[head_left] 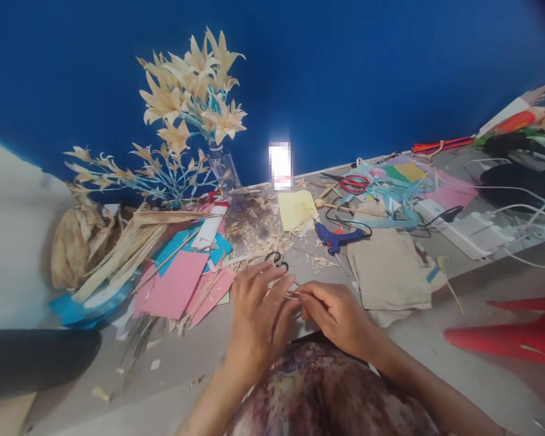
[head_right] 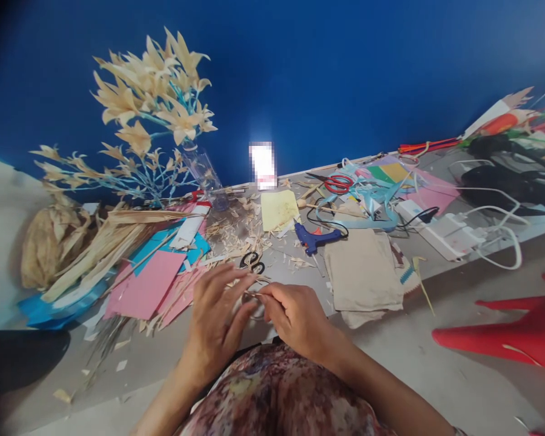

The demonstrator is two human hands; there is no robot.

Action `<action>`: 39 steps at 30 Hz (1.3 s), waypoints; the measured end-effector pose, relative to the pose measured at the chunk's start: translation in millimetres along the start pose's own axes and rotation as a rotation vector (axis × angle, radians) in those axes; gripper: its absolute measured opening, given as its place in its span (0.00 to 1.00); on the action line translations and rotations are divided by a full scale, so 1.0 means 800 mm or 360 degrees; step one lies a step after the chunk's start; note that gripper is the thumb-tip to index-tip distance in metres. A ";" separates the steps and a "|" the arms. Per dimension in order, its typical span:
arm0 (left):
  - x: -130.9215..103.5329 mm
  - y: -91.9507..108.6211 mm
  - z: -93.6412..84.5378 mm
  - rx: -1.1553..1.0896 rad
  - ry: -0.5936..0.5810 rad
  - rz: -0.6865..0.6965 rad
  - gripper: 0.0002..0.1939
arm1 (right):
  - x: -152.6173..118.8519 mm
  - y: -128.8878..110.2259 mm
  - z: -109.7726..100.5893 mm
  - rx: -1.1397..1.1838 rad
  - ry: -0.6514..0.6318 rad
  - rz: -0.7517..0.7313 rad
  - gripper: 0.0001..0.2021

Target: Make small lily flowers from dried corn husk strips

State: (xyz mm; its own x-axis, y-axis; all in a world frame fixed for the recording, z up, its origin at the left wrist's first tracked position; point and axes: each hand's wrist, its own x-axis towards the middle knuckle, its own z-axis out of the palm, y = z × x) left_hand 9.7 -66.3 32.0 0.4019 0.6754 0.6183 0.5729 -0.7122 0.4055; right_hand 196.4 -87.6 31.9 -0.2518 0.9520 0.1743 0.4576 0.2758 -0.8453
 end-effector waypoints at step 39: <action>-0.003 0.001 0.025 -0.1748 -0.0001 -0.1344 0.06 | 0.006 0.011 -0.009 0.0022 0.0038 -0.0060 0.12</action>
State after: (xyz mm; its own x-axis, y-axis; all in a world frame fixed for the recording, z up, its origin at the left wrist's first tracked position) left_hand 23.2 -64.6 17.6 0.2189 0.9727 -0.0775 -0.2097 0.1245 0.9698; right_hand 205.4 -79.8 29.1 -0.2479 0.9439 0.2179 0.4361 0.3096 -0.8449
